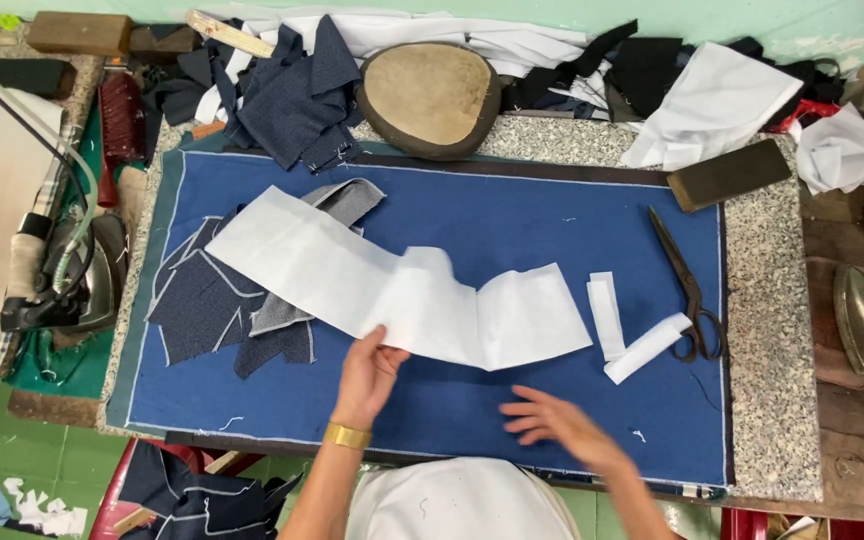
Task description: The person folds a white fabric strip on a blue cutting mat, then uses shears to cut the strip into several smaller pieces. The person handles the cut pieces and places them on the mat.
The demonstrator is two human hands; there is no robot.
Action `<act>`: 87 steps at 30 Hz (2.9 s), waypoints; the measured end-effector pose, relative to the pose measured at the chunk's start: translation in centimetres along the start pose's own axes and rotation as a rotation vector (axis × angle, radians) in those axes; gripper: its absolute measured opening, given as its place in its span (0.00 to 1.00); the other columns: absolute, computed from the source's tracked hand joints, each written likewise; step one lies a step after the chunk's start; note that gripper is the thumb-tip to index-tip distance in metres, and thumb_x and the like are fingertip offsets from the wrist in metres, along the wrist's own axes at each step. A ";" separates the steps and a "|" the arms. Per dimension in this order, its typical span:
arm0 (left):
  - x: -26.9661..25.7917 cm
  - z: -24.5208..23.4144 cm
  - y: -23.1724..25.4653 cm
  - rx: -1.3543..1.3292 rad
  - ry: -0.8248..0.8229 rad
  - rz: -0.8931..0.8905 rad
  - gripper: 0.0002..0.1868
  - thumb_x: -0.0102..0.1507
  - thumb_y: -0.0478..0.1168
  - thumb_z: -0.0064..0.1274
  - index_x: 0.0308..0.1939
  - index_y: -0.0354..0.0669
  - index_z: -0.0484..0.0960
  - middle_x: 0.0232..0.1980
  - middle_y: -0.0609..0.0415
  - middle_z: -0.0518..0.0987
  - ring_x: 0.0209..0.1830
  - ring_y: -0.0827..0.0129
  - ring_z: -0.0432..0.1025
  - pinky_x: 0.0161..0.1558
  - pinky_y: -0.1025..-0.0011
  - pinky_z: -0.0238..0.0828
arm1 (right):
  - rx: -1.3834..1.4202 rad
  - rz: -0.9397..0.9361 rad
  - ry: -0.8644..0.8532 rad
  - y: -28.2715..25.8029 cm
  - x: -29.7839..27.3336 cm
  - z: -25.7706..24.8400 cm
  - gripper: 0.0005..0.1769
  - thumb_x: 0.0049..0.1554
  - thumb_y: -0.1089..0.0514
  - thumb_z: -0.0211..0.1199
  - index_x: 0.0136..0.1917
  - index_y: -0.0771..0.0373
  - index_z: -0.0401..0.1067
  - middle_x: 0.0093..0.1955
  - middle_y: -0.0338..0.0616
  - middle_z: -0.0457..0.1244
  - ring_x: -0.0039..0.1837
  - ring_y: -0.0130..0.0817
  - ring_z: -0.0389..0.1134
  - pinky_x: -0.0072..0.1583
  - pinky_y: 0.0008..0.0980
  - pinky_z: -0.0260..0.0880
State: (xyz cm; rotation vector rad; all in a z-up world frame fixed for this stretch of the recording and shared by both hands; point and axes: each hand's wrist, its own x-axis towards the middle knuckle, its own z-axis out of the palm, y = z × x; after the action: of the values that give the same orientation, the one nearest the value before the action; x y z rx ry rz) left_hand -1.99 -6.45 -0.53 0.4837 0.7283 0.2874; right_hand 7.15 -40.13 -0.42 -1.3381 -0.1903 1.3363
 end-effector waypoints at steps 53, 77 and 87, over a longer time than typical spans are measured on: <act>-4.2 -0.4 0.4 0.499 0.058 0.164 0.35 0.73 0.45 0.40 0.80 0.42 0.45 0.77 0.45 0.61 0.67 0.54 0.67 0.66 0.54 0.67 | -0.634 -0.102 0.917 -4.9 7.9 4.9 0.42 0.59 0.42 0.66 0.78 0.63 0.58 0.72 0.60 0.58 0.67 0.49 0.67 0.65 0.43 0.72; -4.0 1.1 -2.9 1.814 -0.689 0.892 0.26 0.61 0.34 0.45 0.65 0.41 0.75 0.77 0.35 0.59 0.77 0.36 0.49 0.72 0.39 0.44 | 0.488 0.000 0.513 -7.0 7.2 10.5 0.37 0.58 0.51 0.56 0.79 0.56 0.58 0.72 0.49 0.64 0.67 0.45 0.67 0.65 0.52 0.71; -0.8 2.0 -0.2 1.250 0.121 -0.031 0.38 0.56 0.59 0.58 0.67 0.46 0.70 0.62 0.55 0.80 0.58 0.63 0.76 0.54 0.65 0.74 | 0.326 0.003 0.553 -5.9 8.4 9.7 0.37 0.56 0.45 0.57 0.77 0.56 0.63 0.65 0.48 0.69 0.62 0.41 0.70 0.54 0.41 0.78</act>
State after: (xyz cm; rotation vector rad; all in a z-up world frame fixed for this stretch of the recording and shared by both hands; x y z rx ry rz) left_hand -1.12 -7.58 1.15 1.6419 0.9848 -0.2186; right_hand 6.04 -26.38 2.53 -1.3690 0.3912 0.9063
